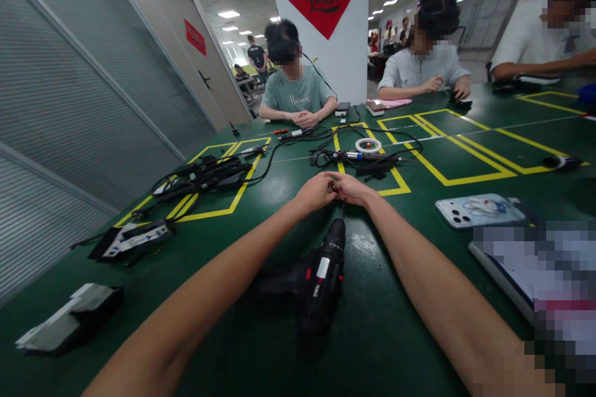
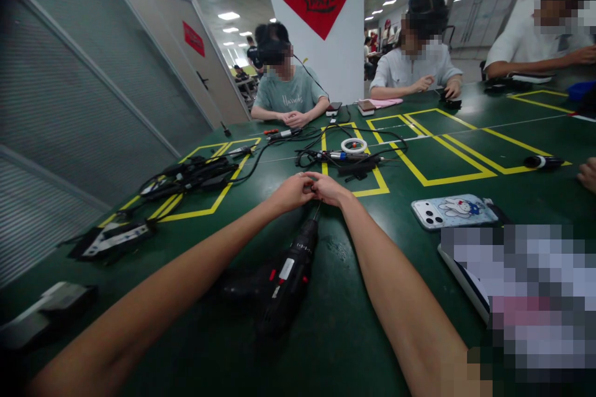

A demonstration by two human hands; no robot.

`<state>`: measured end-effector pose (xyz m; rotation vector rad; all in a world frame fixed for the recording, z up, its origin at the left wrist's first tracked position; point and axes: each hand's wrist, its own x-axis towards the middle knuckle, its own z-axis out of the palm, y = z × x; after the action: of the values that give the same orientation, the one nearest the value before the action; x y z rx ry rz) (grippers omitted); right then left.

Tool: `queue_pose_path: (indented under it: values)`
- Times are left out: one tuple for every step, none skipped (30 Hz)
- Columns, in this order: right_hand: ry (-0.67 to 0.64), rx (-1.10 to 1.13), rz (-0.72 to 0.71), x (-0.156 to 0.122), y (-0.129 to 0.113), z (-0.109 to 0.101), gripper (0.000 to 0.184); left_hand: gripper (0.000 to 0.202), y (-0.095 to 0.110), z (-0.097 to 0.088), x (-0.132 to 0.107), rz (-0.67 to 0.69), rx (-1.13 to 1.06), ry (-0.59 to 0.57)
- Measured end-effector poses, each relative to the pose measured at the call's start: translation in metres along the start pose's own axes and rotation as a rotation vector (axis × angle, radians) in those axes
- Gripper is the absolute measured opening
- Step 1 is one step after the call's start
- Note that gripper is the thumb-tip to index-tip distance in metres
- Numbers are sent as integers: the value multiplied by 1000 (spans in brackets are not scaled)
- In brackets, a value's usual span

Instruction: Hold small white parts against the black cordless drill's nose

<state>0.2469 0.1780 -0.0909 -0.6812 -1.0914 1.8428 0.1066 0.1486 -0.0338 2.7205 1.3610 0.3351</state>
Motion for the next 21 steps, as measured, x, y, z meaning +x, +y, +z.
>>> queue_pose_path:
  values:
    - [-4,3,2,0,0,1,66,27,0,0,0,-8,-11,2]
    - [-5,4,7,1,0,2,66,28,0,0,1,-17,-23,3]
    - [-4,5,13,1,0,4,65,29,0,-1,2,-27,-34,2]
    - [-6,7,18,0,-1,5,63,29,0,-3,3,-38,-45,2]
    - [-12,11,22,-1,-1,6,60,29,0,-5,3,-53,-54,2]
    - [-19,19,26,-2,-2,7,55,30,0,-9,3,-71,-62,5]
    - [-25,29,32,-4,-3,8,51,31,-2,-13,2,-92,-67,11]
    - [-25,40,39,-5,-4,8,48,32,-4,-18,-1,-115,-71,21]
    - [-21,50,47,-7,-6,7,46,33,-7,-25,-6,-141,-73,34]
    - [-14,56,55,-9,-6,7,46,34,-12,-32,-14,-168,-72,48]
    - [-5,58,60,-10,-7,6,46,36,-17,-40,-24,-201,-74,61]
    - [0,56,63,-11,-8,5,47,38,-25,-49,-38,-235,-75,72]
    - [-3,53,63,-12,-9,4,47,41,-33,-58,-55,-277,-76,82]
    - [-8,50,64,-13,-9,3,46,46,-44,-68,-75,-340,-96,107]
    - [-11,49,66,-13,-9,2,46,51,-55,-79,-99,-384,-107,123]
    - [-13,49,70,-12,-9,2,45,54,-68,-90,-125,-429,-99,140]
    - [-10,49,73,-12,-9,1,44,54,-82,-101,-152,-483,-87,135]
    - [-7,49,75,-11,-9,1,44,52,-95,-113,-181,-563,-59,114]
    - [-2,49,73,-10,-9,0,43,51,-107,-124,-209,-652,-33,80]
    - [2,48,70,-9,-8,0,43,52,-117,-136,-236,-740,-16,51]
    - [4,46,67,-9,-8,0,44,53,-124,-147,-261,-830,7,27]
